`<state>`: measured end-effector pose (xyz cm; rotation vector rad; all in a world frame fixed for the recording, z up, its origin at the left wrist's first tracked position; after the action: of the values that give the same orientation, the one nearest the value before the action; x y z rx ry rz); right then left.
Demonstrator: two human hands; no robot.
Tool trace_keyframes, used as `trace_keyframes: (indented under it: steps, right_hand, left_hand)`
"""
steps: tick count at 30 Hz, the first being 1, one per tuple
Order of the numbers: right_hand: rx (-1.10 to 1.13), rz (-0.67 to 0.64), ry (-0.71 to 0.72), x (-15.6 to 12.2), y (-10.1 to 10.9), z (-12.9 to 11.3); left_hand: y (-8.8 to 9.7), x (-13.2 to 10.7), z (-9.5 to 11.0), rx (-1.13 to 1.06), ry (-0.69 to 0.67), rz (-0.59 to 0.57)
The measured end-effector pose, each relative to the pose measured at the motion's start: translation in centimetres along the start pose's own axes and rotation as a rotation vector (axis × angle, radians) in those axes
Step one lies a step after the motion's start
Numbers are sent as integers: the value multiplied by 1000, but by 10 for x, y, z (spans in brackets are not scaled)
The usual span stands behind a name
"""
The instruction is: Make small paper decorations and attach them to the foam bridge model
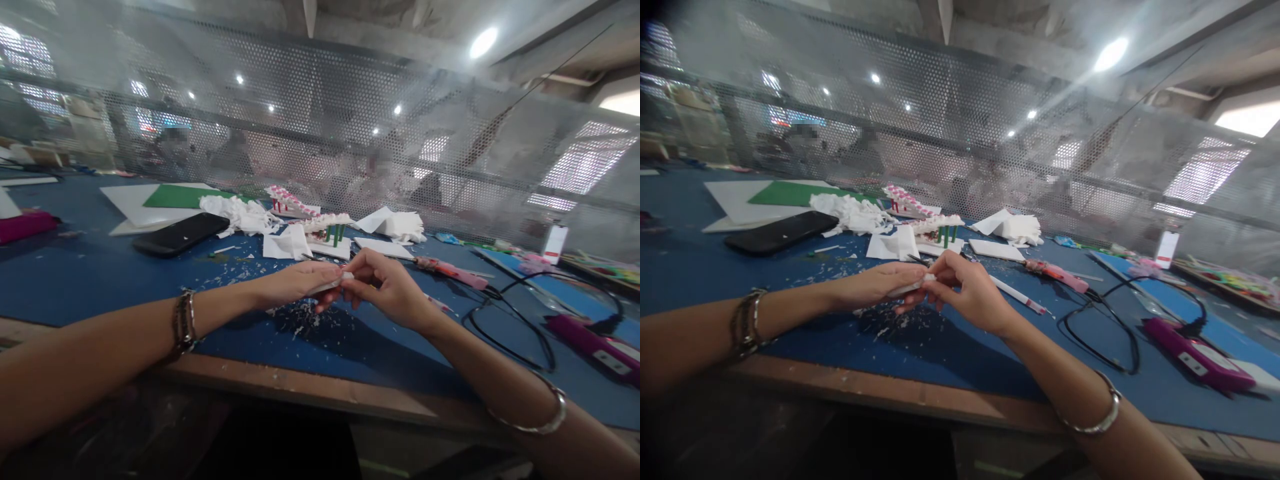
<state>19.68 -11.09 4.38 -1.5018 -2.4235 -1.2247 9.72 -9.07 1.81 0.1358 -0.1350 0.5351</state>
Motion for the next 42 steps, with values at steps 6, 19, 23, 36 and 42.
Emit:
trace_keyframes:
  steps: [6, 19, 23, 36, 42]
  right_hand:
    - [-107, 72, -3, 3, 15, 1]
    - [-988, -243, -142, 9, 18, 53]
    - [-1032, -210, -175, 13, 17, 57]
    - [-940, 4, -242, 6, 43, 38]
    - [-649, 37, -225, 6, 32, 26]
  left_hand:
    - [9, 3, -2, 6, -6, 91]
    - [16, 0, 9, -133, -123, 185]
    - [18, 2, 4, -82, -81, 208]
    - [29, 3, 6, -3, -23, 286]
    - [30, 2, 12, -117, -123, 256]
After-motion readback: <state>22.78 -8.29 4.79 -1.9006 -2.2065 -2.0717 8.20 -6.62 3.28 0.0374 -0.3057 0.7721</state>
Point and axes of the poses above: each hand's wrist, its own x-axis towards the middle knuckle, its own y-axis out of the back of the hand, z = x × y, the point moved 5 cm from there along x, towards the middle knuckle, and after that the axes turned 4 degrees about y, right-handed, at the moved point
